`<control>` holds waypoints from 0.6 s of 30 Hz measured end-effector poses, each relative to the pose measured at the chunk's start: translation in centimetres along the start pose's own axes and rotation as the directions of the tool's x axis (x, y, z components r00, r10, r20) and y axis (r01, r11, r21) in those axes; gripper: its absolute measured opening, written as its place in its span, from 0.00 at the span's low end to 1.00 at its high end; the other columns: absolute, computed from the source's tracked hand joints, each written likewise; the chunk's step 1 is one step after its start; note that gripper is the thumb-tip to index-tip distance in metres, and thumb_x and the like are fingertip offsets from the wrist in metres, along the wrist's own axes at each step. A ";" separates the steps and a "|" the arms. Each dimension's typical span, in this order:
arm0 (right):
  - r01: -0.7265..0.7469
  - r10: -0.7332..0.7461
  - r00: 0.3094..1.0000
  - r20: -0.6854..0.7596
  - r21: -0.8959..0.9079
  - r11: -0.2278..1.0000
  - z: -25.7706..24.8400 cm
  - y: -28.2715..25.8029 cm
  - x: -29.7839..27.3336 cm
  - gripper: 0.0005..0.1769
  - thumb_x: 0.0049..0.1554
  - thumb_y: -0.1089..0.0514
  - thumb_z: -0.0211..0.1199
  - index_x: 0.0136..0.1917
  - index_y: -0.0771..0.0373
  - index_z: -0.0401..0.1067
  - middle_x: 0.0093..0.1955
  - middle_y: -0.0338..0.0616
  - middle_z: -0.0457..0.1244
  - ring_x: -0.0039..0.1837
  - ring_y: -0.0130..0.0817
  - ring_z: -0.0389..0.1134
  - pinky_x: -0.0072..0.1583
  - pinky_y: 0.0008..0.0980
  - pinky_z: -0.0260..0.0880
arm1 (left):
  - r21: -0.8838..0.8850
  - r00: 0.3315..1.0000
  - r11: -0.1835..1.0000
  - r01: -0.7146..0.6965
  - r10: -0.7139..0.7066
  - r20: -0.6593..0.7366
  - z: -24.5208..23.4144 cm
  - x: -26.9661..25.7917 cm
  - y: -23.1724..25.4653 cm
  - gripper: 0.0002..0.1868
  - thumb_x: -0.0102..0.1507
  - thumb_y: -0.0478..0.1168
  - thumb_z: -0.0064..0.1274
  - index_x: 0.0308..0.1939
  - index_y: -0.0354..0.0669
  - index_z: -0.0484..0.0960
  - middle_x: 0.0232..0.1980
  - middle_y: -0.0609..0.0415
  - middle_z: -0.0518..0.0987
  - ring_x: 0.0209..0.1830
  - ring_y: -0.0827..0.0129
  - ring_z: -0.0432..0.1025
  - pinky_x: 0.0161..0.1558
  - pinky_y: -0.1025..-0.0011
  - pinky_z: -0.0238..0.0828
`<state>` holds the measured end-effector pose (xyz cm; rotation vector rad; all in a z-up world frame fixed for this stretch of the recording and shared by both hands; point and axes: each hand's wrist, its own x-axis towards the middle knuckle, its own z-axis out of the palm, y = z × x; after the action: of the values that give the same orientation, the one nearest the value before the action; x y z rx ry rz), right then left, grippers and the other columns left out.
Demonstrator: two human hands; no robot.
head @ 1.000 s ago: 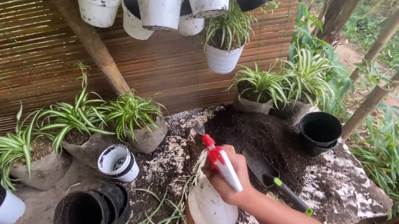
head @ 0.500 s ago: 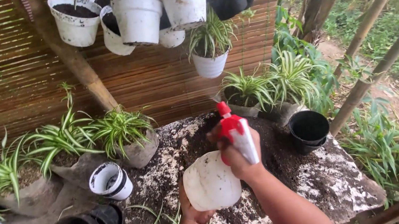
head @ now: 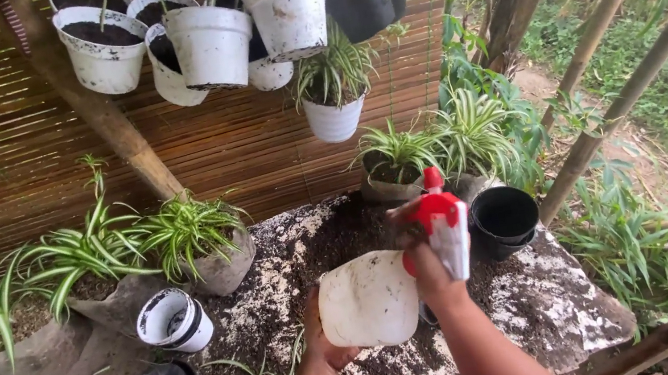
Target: The person places a spider plant into a black pot and fills it with soil using a trowel. They then spray the plant with water from a spray bottle and hang the pot on a bamboo rack. The person repeats the process by scooping soil into another black pot.
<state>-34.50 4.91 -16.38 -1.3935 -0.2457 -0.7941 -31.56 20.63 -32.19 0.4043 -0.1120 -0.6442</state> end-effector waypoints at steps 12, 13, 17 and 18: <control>0.078 -0.103 0.964 0.245 0.110 0.991 1.9 3.4 0.4 0.05 0.44 0.66 0.65 0.37 0.66 0.76 0.33 0.49 0.69 0.39 0.37 0.74 0.47 0.34 0.74 | -0.082 0.997 0.997 -0.007 0.013 0.077 -3.7 -0.9 -2.0 0.47 0.57 0.73 0.40 0.75 0.55 0.58 0.77 0.33 0.51 0.69 0.30 0.53 0.54 0.33 0.72; 0.019 -0.043 0.971 0.237 0.099 0.995 2.6 2.7 0.2 0.06 0.42 0.70 0.62 0.36 0.66 0.76 0.31 0.48 0.68 0.38 0.37 0.74 0.47 0.36 0.74 | -0.107 0.994 0.994 -0.014 0.026 0.107 -4.1 -1.2 -1.9 0.48 0.57 0.73 0.40 0.75 0.55 0.57 0.77 0.34 0.51 0.70 0.31 0.53 0.54 0.34 0.73; 0.124 -0.208 0.874 0.439 0.212 0.969 5.5 -0.5 0.2 0.22 0.49 0.55 0.70 0.54 0.69 0.74 0.51 0.55 0.69 0.57 0.41 0.70 0.63 0.42 0.67 | -0.185 0.979 0.982 -0.044 0.078 0.186 -6.4 -3.3 -1.5 0.48 0.58 0.72 0.42 0.77 0.56 0.54 0.78 0.34 0.51 0.71 0.33 0.53 0.55 0.37 0.74; 0.116 -0.204 0.872 0.445 0.217 0.969 5.9 0.3 -0.5 0.22 0.49 0.55 0.70 0.54 0.69 0.74 0.51 0.55 0.69 0.57 0.41 0.70 0.63 0.42 0.67 | -0.187 0.980 0.981 -0.053 0.087 0.179 -7.0 -4.0 -1.6 0.48 0.58 0.72 0.42 0.77 0.56 0.54 0.78 0.34 0.51 0.71 0.33 0.53 0.55 0.37 0.74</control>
<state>-32.98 10.59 -15.74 -1.3822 -0.8016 -0.5421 -34.10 24.23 -39.12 0.1623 -0.2426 -0.6162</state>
